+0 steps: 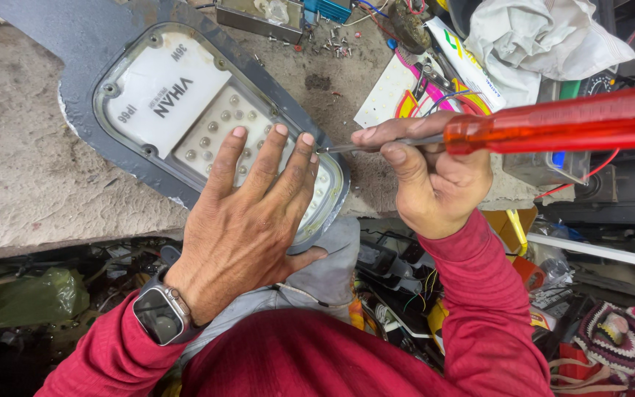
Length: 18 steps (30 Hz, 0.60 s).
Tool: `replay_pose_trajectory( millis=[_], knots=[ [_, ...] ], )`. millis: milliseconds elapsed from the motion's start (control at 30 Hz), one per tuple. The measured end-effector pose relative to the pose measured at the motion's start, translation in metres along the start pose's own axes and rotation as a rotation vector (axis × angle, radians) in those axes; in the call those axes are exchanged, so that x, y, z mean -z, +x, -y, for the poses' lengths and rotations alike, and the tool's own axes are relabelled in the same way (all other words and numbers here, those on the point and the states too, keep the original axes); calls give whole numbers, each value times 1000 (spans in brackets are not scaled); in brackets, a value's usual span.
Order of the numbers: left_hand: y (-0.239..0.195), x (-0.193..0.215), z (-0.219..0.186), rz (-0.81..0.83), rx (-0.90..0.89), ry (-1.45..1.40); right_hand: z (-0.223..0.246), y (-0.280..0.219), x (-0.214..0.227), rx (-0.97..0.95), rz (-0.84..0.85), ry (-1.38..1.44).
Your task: The person uses a screwdriver to loosen screws around the perimeter of an LED street light fixture. They then apply a sealant from a tube along the edge of the fixture.
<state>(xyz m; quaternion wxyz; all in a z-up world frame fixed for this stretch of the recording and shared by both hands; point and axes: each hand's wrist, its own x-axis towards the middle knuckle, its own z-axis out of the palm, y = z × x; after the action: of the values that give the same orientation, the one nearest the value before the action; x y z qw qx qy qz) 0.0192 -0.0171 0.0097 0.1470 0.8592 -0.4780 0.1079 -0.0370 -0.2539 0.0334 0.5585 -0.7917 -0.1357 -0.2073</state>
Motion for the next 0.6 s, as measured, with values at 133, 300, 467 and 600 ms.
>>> replay_pose_trajectory(
  millis=[133,300,467,600],
  knots=[
    [-1,0,0,-6,-2,5,4,-4,0,31,57,38],
    [-2,0,0,-16,-10,13,11,1,-2,36,78,-16],
    [-1,1,1,-20,-17,13,22,9,-5,39,202,-211],
    [-1,2,0,-28,-13,4,19,13,-7,92,158,-308]
  ],
)
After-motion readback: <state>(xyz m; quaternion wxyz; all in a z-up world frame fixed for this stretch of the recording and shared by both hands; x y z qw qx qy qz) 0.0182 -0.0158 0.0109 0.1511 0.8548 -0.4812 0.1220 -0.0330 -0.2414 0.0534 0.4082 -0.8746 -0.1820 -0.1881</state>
